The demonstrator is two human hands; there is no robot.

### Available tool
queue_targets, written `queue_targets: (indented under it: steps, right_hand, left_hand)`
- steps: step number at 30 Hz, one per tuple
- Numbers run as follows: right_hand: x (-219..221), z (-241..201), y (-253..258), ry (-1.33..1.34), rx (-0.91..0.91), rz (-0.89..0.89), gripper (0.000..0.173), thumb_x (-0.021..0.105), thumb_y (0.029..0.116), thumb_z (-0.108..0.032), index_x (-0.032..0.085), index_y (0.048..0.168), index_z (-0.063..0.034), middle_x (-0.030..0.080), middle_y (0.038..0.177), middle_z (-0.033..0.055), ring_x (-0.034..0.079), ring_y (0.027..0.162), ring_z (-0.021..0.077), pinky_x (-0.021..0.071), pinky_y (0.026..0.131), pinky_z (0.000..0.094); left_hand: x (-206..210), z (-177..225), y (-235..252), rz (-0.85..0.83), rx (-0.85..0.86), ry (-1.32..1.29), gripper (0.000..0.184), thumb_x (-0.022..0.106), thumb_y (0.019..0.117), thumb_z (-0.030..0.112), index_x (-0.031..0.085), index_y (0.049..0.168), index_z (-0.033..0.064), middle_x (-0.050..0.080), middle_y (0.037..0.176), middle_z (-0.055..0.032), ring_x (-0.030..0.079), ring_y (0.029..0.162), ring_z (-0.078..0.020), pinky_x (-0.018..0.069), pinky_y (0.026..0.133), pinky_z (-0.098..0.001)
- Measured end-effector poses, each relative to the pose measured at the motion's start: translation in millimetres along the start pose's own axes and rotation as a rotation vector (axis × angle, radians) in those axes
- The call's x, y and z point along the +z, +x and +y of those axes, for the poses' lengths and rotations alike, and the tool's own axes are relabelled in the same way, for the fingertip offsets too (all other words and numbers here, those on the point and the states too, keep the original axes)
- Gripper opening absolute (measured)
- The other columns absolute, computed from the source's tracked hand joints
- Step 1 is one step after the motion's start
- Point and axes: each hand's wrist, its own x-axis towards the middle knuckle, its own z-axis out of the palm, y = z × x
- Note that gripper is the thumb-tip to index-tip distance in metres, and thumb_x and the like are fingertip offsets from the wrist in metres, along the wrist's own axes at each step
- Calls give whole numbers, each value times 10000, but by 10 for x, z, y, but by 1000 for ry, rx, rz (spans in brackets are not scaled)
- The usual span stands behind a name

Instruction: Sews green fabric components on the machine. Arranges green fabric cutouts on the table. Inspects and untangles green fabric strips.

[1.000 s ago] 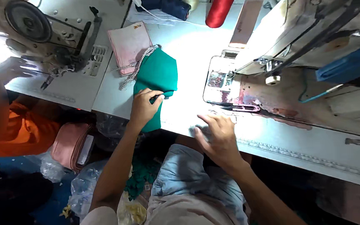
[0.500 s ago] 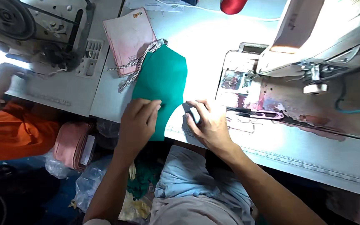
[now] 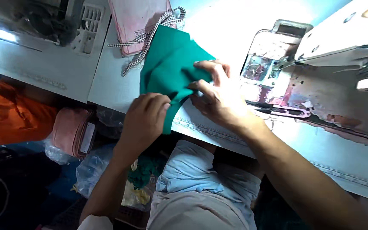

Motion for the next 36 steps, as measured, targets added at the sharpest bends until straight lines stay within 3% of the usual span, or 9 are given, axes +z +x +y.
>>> queue_targets:
  steps: [2, 5, 8, 11, 14, 18, 31, 34, 36]
  right_hand:
    - [-173, -160, -109, 81, -3, 27, 185, 671, 957, -232, 729, 996, -61, 675, 1221, 160, 585, 1224, 354, 466, 1022, 514]
    - [-452, -452, -512, 444, 125, 41, 157, 655, 971, -193, 681, 1022, -47, 677, 879, 5, 652, 814, 58, 566, 725, 229]
    - [-519, -498, -894, 616, 483, 121, 182, 699, 957, -235, 682, 1059, -86, 717, 867, -58, 682, 773, -19, 599, 694, 178]
    - [-450, -337, -1065, 58, 674, 203, 445, 706, 933, -460, 681, 1198, -104, 731, 930, 10, 697, 828, 108, 579, 714, 325]
    - [-516, -68, -1198, -287, 618, 154, 526, 590, 1017, -470, 628, 1395, -107, 666, 1204, 147, 607, 1101, 355, 495, 887, 506]
    - [-591, 131, -1447, -382, 698, 157, 408, 571, 1035, -393, 681, 1330, -134, 639, 1236, 150, 594, 1119, 368, 497, 899, 518]
    - [-492, 217, -1529, -362, 742, 271, 371, 573, 1028, -337, 688, 1331, -159, 633, 1309, 130, 556, 1192, 359, 441, 993, 510]
    - [-509, 201, -1558, -347, 705, 308, 360, 597, 1017, -307, 692, 1324, -144, 639, 1299, 150, 570, 1173, 365, 436, 989, 522]
    - [-493, 146, -1559, -340, 626, 368, 334, 619, 1010, -272, 708, 1298, -128, 657, 1242, 155, 582, 1140, 361, 438, 988, 510]
  left_hand:
    - [-271, 67, 66, 35, 22, 8, 243, 521, 1066, 174, 657, 1190, 16, 707, 1090, -129, 693, 985, -211, 571, 867, -381]
    - [-589, 165, 345, -17, 184, -96, 226, 552, 1059, 209, 642, 1187, 46, 657, 896, -26, 579, 717, 0, 490, 646, -144]
    - [-462, 299, 974, -140, 448, -109, 243, 612, 1023, 289, 683, 1134, 84, 650, 762, -22, 573, 636, -73, 461, 601, -235]
    - [104, 489, 1563, -79, 627, 152, 342, 542, 1033, 382, 702, 1088, 85, 695, 944, -146, 679, 865, -312, 521, 741, -474]
    - [555, 835, 1521, -1, 510, 341, 409, 492, 1060, 349, 640, 1354, 106, 619, 1354, -249, 522, 1322, -464, 350, 1102, -632]
    - [1017, 910, 1020, -151, 398, 212, 369, 493, 1063, 372, 677, 1261, 121, 641, 1314, -124, 572, 1259, -347, 469, 999, -533]
    - [1156, 571, 1556, -197, 386, 148, 490, 374, 1087, 468, 602, 1404, 172, 576, 1424, -120, 498, 1357, -332, 391, 1103, -513]
    - [929, 549, 1340, -118, 299, 20, 435, 438, 1079, 358, 597, 1433, 161, 510, 1523, -131, 424, 1450, -314, 338, 1191, -482]
    - [629, 399, 1051, -23, 219, 44, 353, 507, 1017, 203, 664, 1326, 137, 590, 1405, -116, 498, 1347, -300, 403, 1113, -446]
